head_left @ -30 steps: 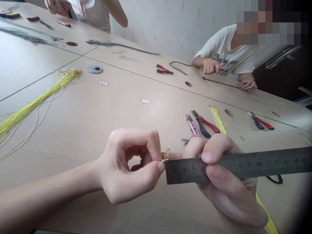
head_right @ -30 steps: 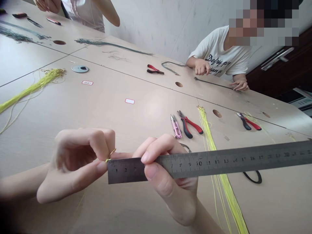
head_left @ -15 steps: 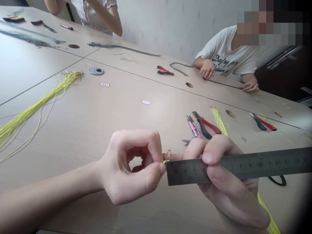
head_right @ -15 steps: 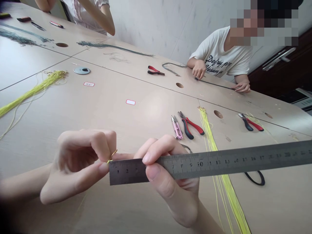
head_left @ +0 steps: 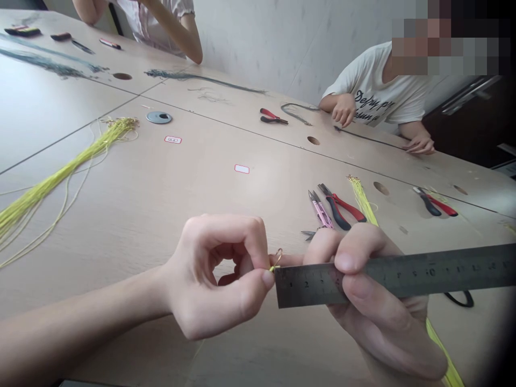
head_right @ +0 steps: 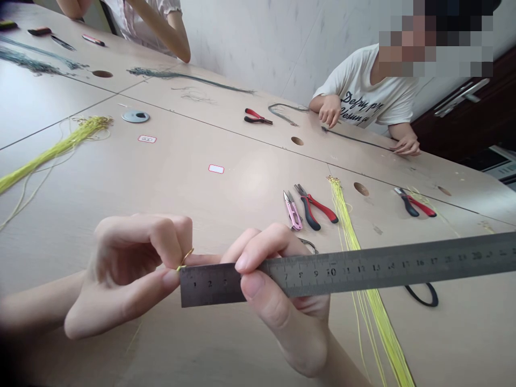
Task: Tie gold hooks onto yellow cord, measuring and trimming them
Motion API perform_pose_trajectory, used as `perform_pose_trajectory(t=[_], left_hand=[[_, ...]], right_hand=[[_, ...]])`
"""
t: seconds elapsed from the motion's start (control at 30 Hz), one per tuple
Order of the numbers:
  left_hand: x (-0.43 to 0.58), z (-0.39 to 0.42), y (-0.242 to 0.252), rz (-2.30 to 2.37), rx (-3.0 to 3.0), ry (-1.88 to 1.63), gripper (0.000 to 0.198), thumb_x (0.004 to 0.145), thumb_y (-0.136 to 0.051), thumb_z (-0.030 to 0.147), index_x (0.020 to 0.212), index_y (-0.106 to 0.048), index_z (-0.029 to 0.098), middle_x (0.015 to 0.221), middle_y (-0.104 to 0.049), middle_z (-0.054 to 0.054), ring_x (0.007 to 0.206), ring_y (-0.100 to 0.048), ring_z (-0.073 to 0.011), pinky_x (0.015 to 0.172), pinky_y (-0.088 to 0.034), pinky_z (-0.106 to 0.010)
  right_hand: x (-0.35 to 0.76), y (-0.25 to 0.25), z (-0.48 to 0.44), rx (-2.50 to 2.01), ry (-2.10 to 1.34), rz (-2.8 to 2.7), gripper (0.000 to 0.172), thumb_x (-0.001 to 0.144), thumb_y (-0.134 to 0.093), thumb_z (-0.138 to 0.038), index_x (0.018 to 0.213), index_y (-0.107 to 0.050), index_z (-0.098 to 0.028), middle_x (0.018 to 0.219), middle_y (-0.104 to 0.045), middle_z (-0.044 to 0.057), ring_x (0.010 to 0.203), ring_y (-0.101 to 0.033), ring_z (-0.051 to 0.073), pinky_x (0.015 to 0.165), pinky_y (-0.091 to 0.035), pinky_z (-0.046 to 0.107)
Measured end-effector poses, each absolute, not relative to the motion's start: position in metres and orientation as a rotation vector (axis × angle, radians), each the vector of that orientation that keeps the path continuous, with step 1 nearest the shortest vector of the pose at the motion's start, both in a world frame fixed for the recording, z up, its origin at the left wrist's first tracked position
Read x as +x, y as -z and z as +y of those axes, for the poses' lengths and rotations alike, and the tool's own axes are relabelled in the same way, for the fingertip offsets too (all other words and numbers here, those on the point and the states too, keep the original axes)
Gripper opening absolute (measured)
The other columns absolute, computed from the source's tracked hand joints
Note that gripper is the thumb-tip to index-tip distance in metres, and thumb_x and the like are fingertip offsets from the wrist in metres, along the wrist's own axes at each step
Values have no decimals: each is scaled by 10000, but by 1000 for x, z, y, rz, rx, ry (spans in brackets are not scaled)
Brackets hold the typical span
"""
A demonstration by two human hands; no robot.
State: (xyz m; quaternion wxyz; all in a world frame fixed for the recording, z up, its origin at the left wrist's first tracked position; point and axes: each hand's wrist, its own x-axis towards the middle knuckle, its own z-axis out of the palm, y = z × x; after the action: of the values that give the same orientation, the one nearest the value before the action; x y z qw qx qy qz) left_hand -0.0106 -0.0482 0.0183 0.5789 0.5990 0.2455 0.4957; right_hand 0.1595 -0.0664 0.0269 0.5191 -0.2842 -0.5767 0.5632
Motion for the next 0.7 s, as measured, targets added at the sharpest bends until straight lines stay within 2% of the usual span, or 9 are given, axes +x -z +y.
perform_pose_trajectory(t=[0.7], left_hand=[[-11,-49,-19,585,1402,-1160,214,599,-518,14,519,-414,184,469,-396,54,405,-330,-60,356,-257,-210]], right_hand=[[159,-26,-66,-653,-1357,-1376,123,855,-490,-217,884,-597,-272,707,-553,-3,642,-611,143,565,-536,304]])
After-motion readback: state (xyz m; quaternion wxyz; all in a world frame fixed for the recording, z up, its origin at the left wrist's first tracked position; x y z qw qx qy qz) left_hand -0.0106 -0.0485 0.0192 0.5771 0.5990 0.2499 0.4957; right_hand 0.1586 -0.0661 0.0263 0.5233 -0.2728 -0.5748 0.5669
